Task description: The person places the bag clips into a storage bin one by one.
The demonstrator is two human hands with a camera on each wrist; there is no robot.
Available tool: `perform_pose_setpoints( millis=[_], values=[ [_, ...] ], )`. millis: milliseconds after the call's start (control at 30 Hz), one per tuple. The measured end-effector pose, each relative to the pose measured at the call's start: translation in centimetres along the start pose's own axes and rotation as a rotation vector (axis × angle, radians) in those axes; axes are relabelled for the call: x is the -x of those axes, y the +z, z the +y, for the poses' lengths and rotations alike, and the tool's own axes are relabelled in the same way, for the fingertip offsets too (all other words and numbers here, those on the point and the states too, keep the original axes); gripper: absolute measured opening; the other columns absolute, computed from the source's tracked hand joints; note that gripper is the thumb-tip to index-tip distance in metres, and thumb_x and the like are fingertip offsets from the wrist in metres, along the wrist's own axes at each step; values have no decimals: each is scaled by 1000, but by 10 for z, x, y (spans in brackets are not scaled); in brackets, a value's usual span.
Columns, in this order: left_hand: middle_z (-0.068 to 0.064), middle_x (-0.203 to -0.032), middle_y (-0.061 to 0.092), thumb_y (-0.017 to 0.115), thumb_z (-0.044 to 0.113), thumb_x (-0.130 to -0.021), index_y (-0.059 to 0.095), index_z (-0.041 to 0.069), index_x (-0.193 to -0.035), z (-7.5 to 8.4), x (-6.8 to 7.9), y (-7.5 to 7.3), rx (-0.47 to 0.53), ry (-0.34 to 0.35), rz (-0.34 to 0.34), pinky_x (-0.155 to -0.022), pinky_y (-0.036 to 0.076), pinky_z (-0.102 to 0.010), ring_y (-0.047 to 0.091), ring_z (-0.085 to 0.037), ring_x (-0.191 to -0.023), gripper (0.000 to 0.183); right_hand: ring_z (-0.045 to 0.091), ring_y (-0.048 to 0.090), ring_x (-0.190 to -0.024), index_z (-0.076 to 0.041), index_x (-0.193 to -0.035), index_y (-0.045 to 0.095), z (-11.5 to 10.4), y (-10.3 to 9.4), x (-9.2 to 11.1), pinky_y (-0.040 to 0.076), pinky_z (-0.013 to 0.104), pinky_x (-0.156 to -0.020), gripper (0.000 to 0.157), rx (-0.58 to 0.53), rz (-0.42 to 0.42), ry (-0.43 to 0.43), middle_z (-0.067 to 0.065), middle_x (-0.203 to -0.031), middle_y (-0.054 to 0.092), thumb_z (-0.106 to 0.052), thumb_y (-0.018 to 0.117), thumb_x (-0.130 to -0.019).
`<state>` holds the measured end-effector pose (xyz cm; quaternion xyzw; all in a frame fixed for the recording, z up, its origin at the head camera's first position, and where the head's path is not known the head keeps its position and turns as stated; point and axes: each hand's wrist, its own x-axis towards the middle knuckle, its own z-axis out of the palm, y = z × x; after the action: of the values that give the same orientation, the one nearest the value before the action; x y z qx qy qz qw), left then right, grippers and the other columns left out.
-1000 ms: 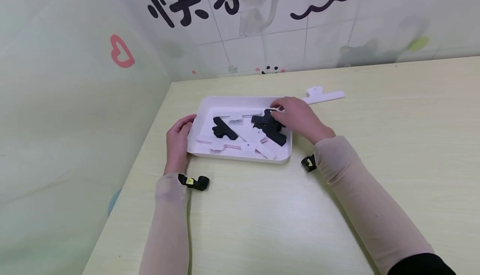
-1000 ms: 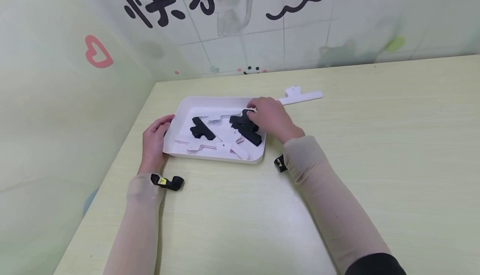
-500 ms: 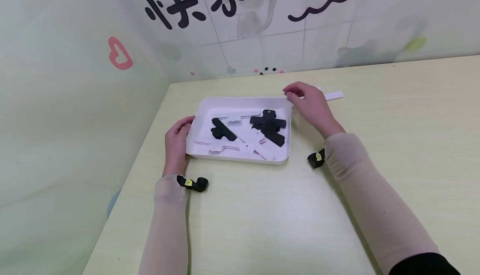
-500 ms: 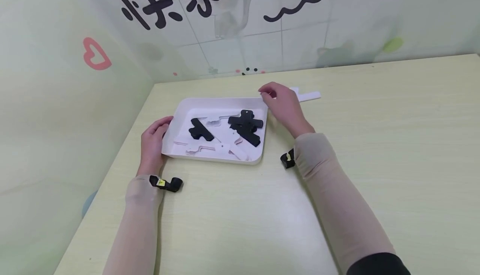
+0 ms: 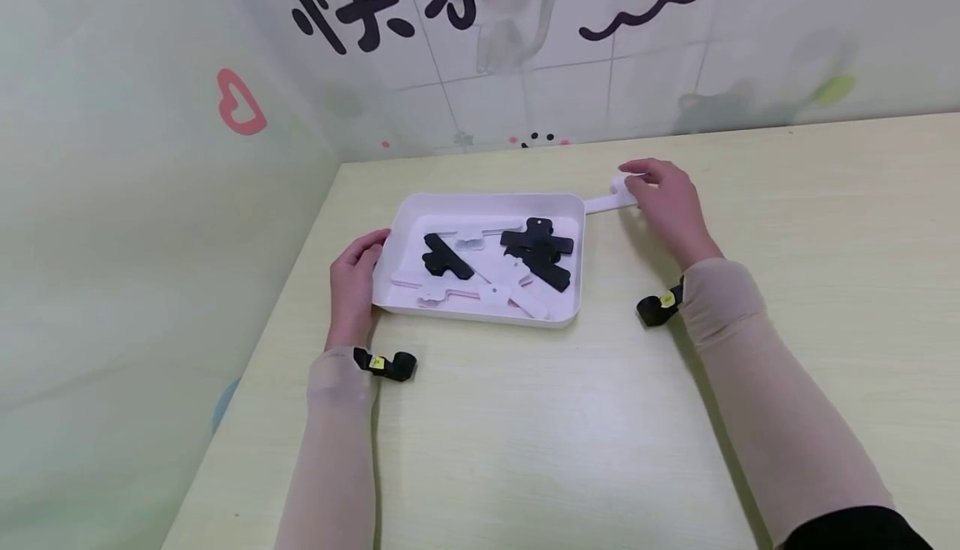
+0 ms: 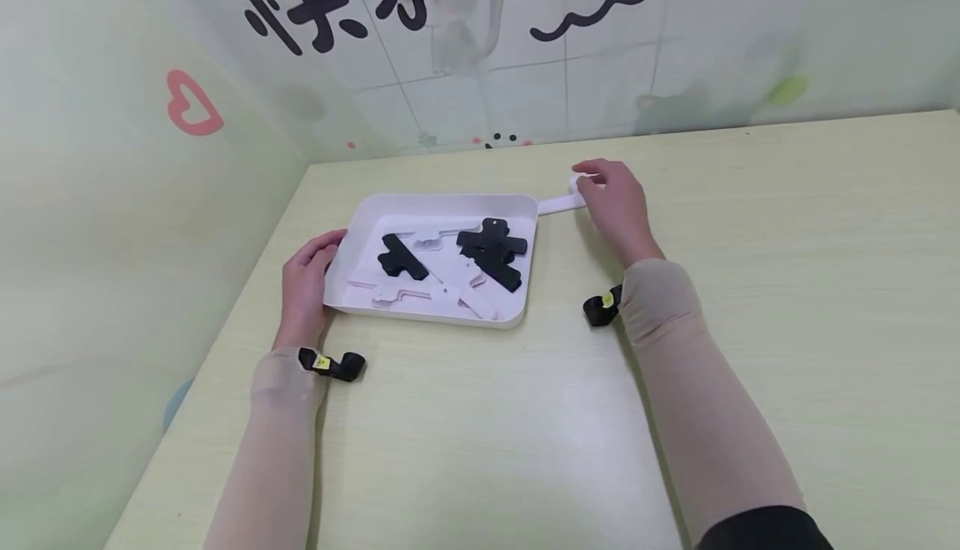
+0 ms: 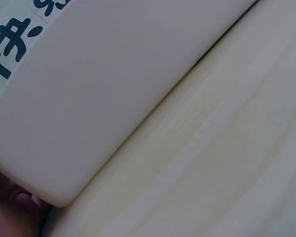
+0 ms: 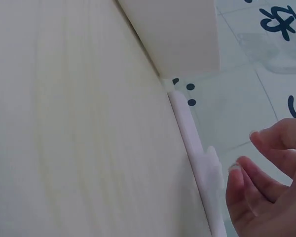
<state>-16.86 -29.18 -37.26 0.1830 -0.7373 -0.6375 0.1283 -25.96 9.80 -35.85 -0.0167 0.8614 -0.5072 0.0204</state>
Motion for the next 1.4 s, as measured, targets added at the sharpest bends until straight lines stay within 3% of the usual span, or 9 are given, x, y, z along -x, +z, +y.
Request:
perform_pose_setpoints(
  millis=[133, 300, 400, 500, 800, 1067, 1400],
  values=[
    [4, -117, 56, 50, 21, -91, 65, 19, -110, 1, -1, 0, -5, -1, 1, -91, 40, -29, 48, -12, -108, 23, 23, 36, -120, -18, -128, 51, 9, -3, -1, 25, 40, -100, 40, -18, -9, 10, 3, -137, 38, -34, 43, -92],
    [4, -116, 56, 50, 19, -91, 65, 18, -110, -2, -3, 0, -3, 6, -2, -91, 40, -29, 48, -12, -108, 23, 26, 51, -105, -19, -131, 46, 17, -3, -1, 35, 37, -94, 43, -173, -69, 36, -4, -144, 26, -36, 45, -92],
    [3, -116, 57, 50, 19, -91, 65, 18, -109, -3, -4, -1, 3, 9, -7, -90, 40, -30, 48, -13, -108, 23, 23, 50, -109, -16, -132, 46, 22, -3, -2, 40, 31, -93, 43, -299, -91, 41, -3, -145, 23, -32, 47, -92],
    [3, -116, 57, 50, 18, -91, 65, 18, -109, -4, -4, -1, 3, 15, -10, -91, 40, -30, 48, -13, -108, 23, 21, 47, -112, -13, -131, 46, 25, -3, -3, 41, 28, -91, 43, -356, -106, 33, -3, -145, 22, -29, 48, -92],
    [3, -115, 57, 50, 17, -91, 65, 17, -109, -5, -5, -4, 10, 26, -4, -89, 40, -29, 49, -12, -106, 23, 16, 45, -103, -14, -130, 48, 26, 1, -4, 40, 30, -88, 39, -182, -97, 49, 7, -128, 47, -22, 46, -92],
    [4, -116, 57, 50, 17, -91, 65, 17, -109, -7, -5, -6, 6, 34, -7, -90, 40, -29, 48, -11, -107, 24, 23, 37, -121, -16, -133, 44, 30, 0, -4, 27, 41, -100, 45, 18, -65, 21, 9, -133, 43, -10, 48, -88],
    [3, -117, 56, 50, 19, -92, 65, 18, -109, -6, -5, -7, 3, 32, -18, -90, 39, -30, 48, -12, -108, 23, 27, 30, -125, -18, -133, 44, 31, -3, 1, 21, 47, -102, 44, 52, -78, 32, 10, -137, 36, -13, 49, -89]
  ],
)
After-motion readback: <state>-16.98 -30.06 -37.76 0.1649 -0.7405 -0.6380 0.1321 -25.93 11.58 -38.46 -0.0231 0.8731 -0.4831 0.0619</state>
